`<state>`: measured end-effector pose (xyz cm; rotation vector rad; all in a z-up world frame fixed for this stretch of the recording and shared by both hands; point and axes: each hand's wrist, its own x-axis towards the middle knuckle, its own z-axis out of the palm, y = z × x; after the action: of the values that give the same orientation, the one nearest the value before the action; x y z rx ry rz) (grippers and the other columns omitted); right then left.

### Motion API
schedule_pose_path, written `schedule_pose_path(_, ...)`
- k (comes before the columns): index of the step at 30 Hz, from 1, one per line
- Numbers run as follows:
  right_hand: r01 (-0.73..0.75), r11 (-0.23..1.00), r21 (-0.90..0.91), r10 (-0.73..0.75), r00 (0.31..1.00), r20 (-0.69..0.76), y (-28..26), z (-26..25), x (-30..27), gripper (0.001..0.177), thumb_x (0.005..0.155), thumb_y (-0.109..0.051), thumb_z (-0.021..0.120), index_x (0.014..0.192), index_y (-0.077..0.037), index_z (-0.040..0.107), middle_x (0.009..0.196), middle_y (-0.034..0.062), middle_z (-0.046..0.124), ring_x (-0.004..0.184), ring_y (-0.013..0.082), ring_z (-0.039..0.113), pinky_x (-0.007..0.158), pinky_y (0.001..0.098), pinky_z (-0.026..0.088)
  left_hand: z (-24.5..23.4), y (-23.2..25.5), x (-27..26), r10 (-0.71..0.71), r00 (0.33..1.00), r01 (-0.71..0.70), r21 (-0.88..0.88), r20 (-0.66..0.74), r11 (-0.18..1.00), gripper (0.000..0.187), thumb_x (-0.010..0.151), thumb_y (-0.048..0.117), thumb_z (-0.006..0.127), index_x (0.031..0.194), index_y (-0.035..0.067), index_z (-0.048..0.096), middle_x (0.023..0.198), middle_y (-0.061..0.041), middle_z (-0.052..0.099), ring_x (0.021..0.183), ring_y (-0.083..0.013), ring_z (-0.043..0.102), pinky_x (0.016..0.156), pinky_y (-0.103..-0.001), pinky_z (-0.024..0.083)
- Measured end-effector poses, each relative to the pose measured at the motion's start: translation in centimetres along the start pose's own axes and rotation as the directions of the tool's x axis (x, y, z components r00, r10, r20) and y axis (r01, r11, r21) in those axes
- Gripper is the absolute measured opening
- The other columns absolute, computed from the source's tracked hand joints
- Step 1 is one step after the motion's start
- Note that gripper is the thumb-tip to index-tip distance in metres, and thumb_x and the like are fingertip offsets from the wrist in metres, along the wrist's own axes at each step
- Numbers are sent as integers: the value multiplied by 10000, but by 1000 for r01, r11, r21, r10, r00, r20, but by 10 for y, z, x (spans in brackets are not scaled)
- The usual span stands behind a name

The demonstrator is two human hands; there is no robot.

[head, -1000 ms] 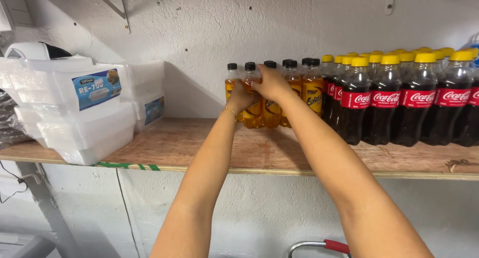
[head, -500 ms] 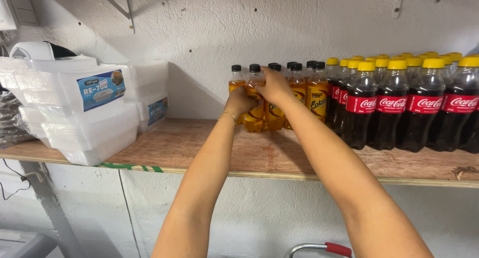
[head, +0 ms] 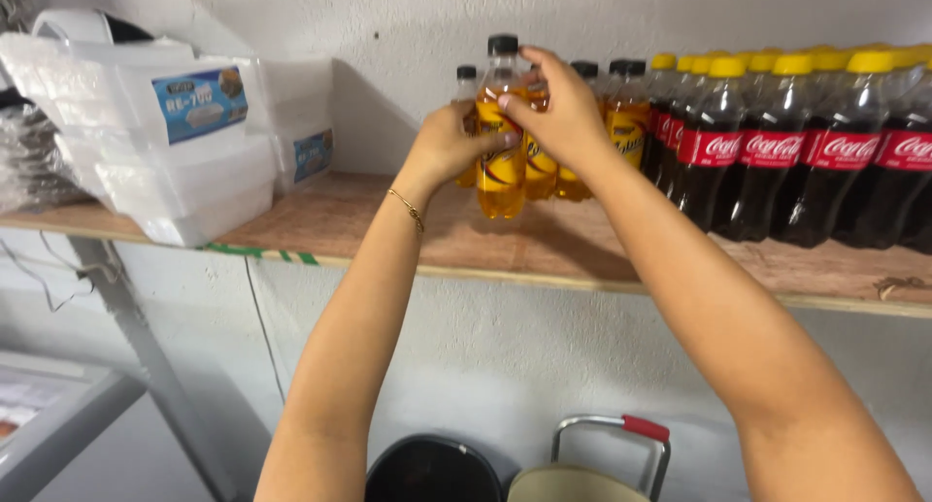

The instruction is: The person repeatedly picks up bottles of orange soda from a wooden shelf and places them into a black bucket on the floor. The task involves moving the bottles one by one or in small groups from the shelf to the bucket.

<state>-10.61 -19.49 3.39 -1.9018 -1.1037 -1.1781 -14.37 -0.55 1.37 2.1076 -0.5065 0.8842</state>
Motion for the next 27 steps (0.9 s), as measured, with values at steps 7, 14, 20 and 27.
schedule_pose_path(7,110,929,354,-114,993,-8,-52,-32,-47,527,987,-23,724,1439,-20,453,1208,183,615,1043,246,647,904,347,571,-13,61,-81,91,993,-96,-63,-80,993,380,809,257,833,1081,12,731,840,-35,754,682,-84,664,628,-202,572)
schedule_pose_path(14,1,757,653,-132,980,151,-113,-58,-113,232,1105,-6,593,1304,72,503,1223,190,638,1072,239,648,916,329,578,-16,101,-173,151,987,-161,-307,-56,938,364,890,132,794,1158,-62,642,1022,-147,758,902,-170,750,806,-249,648)
schedule_pose_path(20,-224,609,761,-152,909,389,-135,-58,-179,363,1108,28,541,1447,9,411,1422,197,536,1289,281,557,1105,369,506,-13,104,-258,-57,998,59,-510,20,858,455,932,24,780,1310,-46,537,1217,-168,701,1023,-189,710,907,-258,611)
schedule_pose_path(27,-535,526,661,-78,744,664,-128,-8,-279,659,973,-46,667,1508,-44,281,1474,194,403,1341,320,520,936,349,538,9,45,-347,-345,937,314,-557,52,769,665,972,-45,807,1446,52,351,1267,-257,744,1095,-297,794,945,-312,679)
